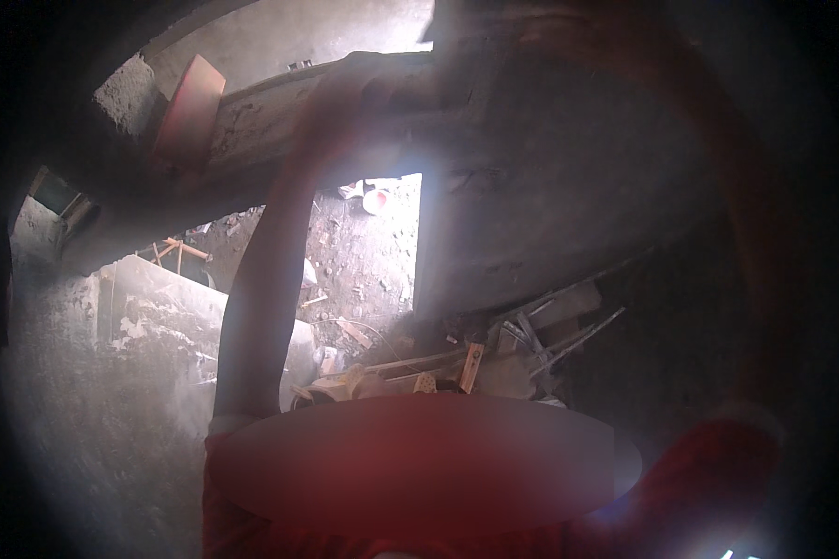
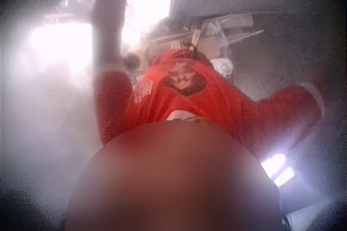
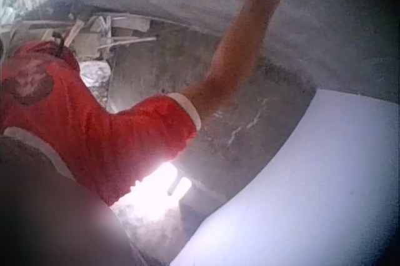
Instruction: The person removes a wooden plank from a wall opening, then applies and smooths plaster around the opening using a trowel. The person works on the edges and corners of the opening to create a smooth finish.
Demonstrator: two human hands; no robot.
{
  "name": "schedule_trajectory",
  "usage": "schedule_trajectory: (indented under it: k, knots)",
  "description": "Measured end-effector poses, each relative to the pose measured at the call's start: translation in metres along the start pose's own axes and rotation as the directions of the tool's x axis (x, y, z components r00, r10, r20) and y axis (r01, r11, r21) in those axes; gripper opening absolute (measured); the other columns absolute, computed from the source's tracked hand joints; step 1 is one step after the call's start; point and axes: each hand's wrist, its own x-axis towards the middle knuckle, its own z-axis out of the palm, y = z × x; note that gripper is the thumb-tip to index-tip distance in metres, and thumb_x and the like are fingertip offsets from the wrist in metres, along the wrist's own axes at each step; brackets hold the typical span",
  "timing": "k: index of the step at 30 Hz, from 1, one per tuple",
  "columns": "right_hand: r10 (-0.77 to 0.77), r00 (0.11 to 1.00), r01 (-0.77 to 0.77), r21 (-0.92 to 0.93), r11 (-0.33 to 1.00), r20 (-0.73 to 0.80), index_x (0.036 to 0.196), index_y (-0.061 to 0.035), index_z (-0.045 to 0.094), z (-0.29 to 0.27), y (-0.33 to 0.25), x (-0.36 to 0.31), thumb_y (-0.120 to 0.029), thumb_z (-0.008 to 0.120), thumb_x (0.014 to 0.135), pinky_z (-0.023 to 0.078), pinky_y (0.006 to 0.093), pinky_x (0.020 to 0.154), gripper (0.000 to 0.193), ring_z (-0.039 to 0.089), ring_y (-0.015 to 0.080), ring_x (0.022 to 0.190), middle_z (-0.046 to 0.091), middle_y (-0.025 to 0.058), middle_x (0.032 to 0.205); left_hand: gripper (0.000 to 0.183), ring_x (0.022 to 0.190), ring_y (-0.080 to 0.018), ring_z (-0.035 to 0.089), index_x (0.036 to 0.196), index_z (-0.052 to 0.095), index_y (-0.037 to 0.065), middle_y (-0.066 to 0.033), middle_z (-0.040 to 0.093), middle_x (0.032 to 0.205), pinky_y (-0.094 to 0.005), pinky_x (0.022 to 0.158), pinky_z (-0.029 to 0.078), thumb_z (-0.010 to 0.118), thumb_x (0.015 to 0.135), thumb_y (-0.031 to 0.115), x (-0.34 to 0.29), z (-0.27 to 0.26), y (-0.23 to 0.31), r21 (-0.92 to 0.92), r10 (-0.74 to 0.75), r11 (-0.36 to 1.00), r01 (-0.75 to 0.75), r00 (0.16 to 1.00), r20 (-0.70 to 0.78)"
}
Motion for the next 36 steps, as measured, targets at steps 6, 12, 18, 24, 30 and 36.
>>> schedule_trajectory:
  k: [6,12,18,24,30,36]
  knots:
    - [-0.246,0.95,0.255,0.023,0.967,-0.193,0.125,-0.0128,0.065,-0.002,0.002,0.003,-0.049,0.081,0.085,0.056,0.0423,0.082,0.056,0.071,0.0316,0.097,0.073,0.0114,0.108,0.032,0.12,-0.0332,0.063,0.123,0.07,0.008,-0.0142,0.066,0.127,-0.0458,0.101,0.052,0.061,0.094,0.016,-0.004,0.0,0.001,0.077,0.028,0.997,-0.026,0.999,-0.025]
    - [-0.029,0.995,0.052,0.237,0.97,-0.099,0.12,-0.0132,0.068,-0.016,-0.012,0.008,-0.049,0.082,0.084,0.057,0.0416,0.084,0.053,0.071,0.0296,0.099,0.072,0.0104,0.11,0.029,0.119,-0.0342,0.063,0.12,0.07,0.006,-0.0144,0.067,0.124,-0.0457,0.1,0.052,0.062,0.094,0.016,-0.004,-0.002,0.009,0.111,0.031,0.993,-0.027,0.999,-0.032]
    - [-0.283,0.959,0.272,-0.215,0.938,-0.022,0.121,-0.0106,0.067,-0.004,-0.005,0.011,-0.039,0.083,0.086,0.058,0.0412,0.081,0.048,0.072,0.0301,0.092,0.073,0.0107,0.108,0.03,0.12,-0.0332,0.062,0.121,0.07,0.008,-0.0119,0.067,0.124,-0.0465,0.1,0.052,0.061,0.094,0.017,-0.004,0.001,0.001,0.071,0.012,0.997,-0.009,0.999,-0.042]
    - [-0.133,0.968,0.193,0.292,0.937,-0.215,0.128,-0.0108,0.063,-0.012,-0.014,0.001,-0.04,0.08,0.089,0.058,0.0409,0.083,0.052,0.072,0.0285,0.095,0.073,0.0104,0.111,0.032,0.121,-0.0324,0.061,0.123,0.069,0.008,-0.012,0.065,0.127,-0.0463,0.102,0.052,0.061,0.094,0.018,-0.001,0.009,-0.003,0.155,0.028,0.988,-0.024,0.999,-0.023]
    - [-0.161,0.984,0.165,0.049,0.985,-0.082,0.13,-0.0108,0.062,-0.013,-0.015,0.01,-0.042,0.078,0.091,0.057,0.0435,0.088,0.052,0.071,0.0282,0.102,0.073,0.0129,0.116,0.031,0.123,-0.0313,0.06,0.122,0.07,0.009,-0.0115,0.066,0.128,-0.0459,0.103,0.051,0.059,0.095,0.017,-0.006,0.002,0.005,0.084,-0.028,0.996,0.032,0.998,-0.054]
    - [-0.231,0.955,0.212,-0.113,0.971,-0.188,0.129,-0.013,0.063,0.006,-0.004,0.004,-0.046,0.08,0.088,0.058,0.0393,0.082,0.055,0.071,0.0229,0.1,0.072,0.0092,0.114,0.033,0.124,-0.032,0.06,0.125,0.069,0.01,-0.011,0.065,0.13,-0.0469,0.104,0.051,0.059,0.096,0.02,-0.006,-0.001,0.005,0.116,-0.014,0.993,0.015,1.0,-0.014]
